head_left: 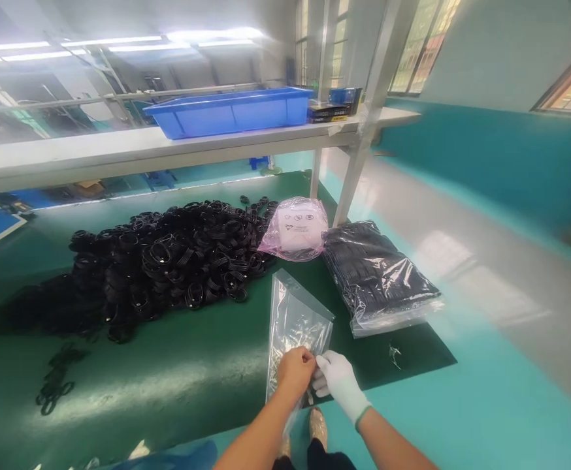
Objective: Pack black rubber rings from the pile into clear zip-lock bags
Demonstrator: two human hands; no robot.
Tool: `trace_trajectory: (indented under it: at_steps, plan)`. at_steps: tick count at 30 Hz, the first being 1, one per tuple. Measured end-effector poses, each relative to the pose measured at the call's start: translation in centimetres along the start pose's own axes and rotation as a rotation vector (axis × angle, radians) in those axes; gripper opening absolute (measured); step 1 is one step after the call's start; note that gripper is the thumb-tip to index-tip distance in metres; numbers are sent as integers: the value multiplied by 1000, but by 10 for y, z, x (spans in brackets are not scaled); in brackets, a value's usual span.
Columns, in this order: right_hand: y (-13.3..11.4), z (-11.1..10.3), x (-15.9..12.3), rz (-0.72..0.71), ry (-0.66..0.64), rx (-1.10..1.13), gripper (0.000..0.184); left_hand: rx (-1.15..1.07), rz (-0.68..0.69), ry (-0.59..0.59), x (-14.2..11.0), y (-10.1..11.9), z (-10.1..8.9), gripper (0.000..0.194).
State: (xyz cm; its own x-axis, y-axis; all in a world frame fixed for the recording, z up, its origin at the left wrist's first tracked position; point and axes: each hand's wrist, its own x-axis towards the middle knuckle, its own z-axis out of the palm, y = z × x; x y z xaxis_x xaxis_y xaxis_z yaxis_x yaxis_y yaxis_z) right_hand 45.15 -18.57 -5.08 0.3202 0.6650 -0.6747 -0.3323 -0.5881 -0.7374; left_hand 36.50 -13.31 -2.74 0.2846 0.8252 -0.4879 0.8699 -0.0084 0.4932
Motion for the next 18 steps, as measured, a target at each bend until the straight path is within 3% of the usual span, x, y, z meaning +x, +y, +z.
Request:
trace_trajectory:
  at_steps: [10, 15, 18]
  plan:
    - [-13, -2, -5, -100, 223, -715, 10, 70, 30, 9, 3, -9, 4, 16]
    - [-10, -1, -6, -67, 259, -935, 14, 231, 205, -13, -3, -13, 10, 22]
    - [-9, 1, -9, -126, 285, -1058, 13, 175, 247, 8, -1, -15, 8, 22]
